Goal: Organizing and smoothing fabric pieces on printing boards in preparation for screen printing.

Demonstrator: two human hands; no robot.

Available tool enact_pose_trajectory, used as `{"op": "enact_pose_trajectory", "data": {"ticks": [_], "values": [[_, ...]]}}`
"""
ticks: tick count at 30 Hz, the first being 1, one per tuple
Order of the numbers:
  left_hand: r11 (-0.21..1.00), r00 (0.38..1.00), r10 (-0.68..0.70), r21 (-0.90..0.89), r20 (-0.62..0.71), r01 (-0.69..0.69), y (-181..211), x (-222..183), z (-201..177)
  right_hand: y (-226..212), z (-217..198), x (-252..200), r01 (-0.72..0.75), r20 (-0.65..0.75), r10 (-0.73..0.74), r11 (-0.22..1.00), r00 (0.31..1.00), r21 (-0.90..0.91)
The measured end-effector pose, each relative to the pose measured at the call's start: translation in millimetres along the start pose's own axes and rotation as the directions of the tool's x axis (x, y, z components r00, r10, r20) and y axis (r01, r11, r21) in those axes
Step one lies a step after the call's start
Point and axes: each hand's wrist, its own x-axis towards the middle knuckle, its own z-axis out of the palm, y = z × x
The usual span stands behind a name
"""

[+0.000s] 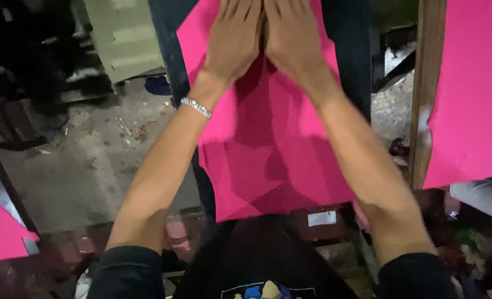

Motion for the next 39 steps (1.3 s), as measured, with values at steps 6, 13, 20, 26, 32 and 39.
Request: {"op": "enact_pose_trajectory", "data": {"ticks": [6,13,20,26,32,39], "values": [[0.902,0.87,-0.426,0.188,0.25,0.388,82.6,-75.1,-34.9,-82.3,-7.6,-107.1,-0.432,0.217,0.472,0.877,0.854,-0.208],[0.81,0.788,-0.58,0.244,0.207,0.533,164.1,-166.6,-63.1,-135.7,-34.4,-223.4,-0.505,0.045,0.534,0.821,0.844,-0.267],[0.769,0.77,-0.636,0.115,0.052,0.628,234.3,-245.0,-64.0,-185.4,-70.9,-284.4,-0.669,0.155,0.684,0.73,0.713,-0.138],[0.743,0.747,-0.664,0.092,-0.011,0.662,277.7,-281.0,-76.8,-204.2,-74.6,-313.4,-0.687,0.132,0.704,0.71,0.698,-0.157],[0.751,0.755,-0.655,0.078,-0.039,0.656,261.8,-261.5,-56.6,-200.1,-56.1,-283.2,-0.668,0.175,0.666,0.742,0.725,-0.056],[0.79,0.795,-0.604,0.092,-0.057,0.606,186.1,-187.8,-26.7,-167.6,-20.1,-195.6,-0.61,0.139,0.639,0.766,0.756,-0.204]]}}
